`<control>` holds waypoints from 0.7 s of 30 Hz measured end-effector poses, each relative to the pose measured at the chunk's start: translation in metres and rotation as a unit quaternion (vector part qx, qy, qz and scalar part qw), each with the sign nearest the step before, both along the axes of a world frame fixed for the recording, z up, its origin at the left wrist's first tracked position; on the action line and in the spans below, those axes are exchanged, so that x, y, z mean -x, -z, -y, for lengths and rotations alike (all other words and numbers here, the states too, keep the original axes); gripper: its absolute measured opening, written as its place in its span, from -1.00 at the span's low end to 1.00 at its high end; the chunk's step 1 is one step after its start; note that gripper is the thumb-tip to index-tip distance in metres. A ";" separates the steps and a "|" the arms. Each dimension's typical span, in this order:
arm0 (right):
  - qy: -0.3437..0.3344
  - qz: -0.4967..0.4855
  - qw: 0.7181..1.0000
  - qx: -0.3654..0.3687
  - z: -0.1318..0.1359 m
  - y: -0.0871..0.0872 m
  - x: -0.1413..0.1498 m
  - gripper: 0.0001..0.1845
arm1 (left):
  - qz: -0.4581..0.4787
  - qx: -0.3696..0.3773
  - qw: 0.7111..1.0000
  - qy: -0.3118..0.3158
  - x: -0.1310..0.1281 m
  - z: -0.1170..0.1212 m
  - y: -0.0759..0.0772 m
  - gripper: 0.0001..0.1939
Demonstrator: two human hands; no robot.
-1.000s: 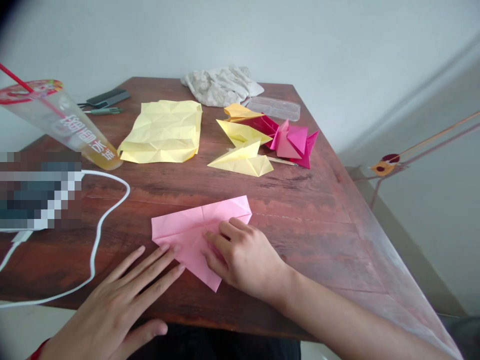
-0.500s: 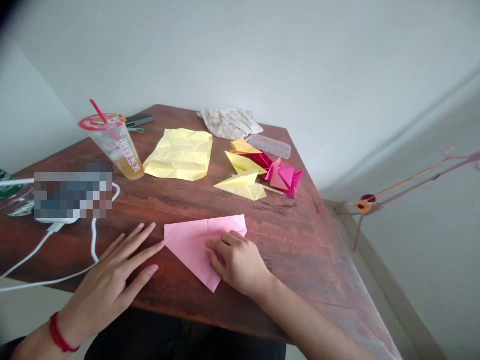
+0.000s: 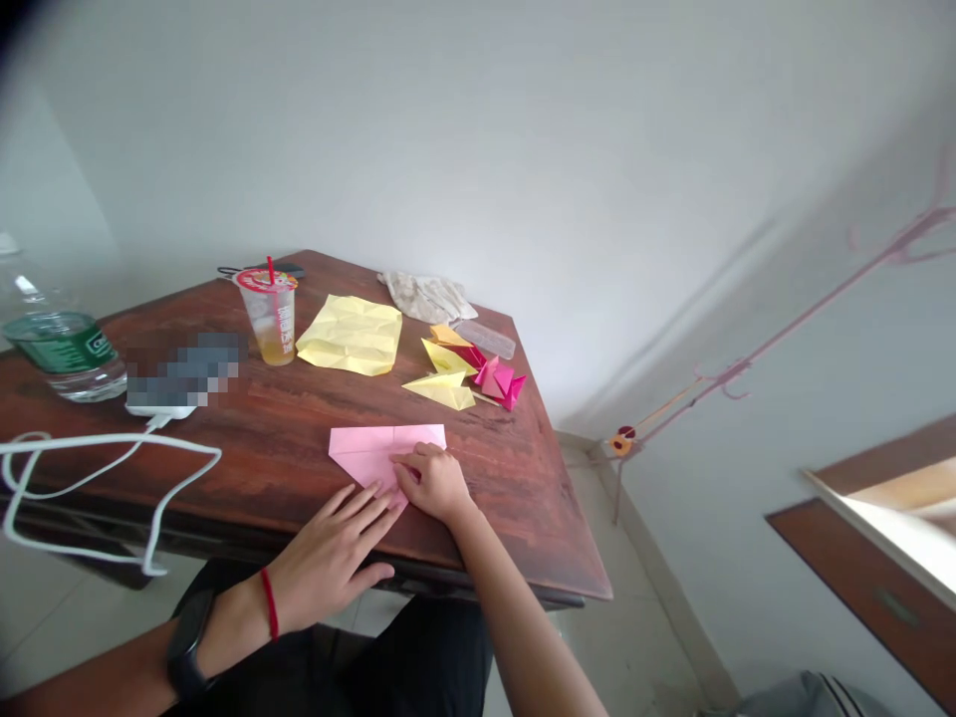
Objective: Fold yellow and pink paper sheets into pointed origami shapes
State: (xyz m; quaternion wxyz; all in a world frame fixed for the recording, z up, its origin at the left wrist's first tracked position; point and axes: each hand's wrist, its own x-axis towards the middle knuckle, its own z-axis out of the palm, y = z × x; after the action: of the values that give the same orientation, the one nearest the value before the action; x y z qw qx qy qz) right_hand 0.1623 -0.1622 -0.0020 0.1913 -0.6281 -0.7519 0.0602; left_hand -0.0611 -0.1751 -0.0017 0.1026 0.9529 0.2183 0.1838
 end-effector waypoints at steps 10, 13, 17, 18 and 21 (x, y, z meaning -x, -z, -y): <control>0.008 0.004 1.000 -0.013 0.000 0.000 0.005 -0.73 | 0.035 -0.002 0.999 -0.006 0.000 0.002 0.011 -0.46; 0.044 0.010 0.995 -0.084 0.005 0.001 0.005 -0.72 | 0.049 -0.009 0.998 -0.032 -0.006 0.008 0.009 -0.56; 0.133 -0.038 0.969 -0.207 0.014 0.003 -0.001 -0.69 | 0.065 -0.018 0.996 -0.054 -0.008 0.005 0.011 -0.72; 0.147 -0.052 0.962 -0.224 0.015 0.003 -0.002 -0.69 | 0.070 -0.020 0.996 -0.056 -0.006 0.001 0.011 -0.76; 0.171 -0.086 0.951 -0.243 0.015 0.005 -0.006 -0.70 | 0.081 -0.016 0.995 -0.061 0.005 -0.018 0.012 -0.84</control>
State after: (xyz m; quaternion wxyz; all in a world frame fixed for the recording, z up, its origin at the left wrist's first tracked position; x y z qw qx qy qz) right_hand 0.1683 -0.1776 -0.0074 0.4093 -0.6744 -0.6056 -0.1045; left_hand -0.0657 -0.1569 -0.0139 0.0930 0.9213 0.2636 0.2702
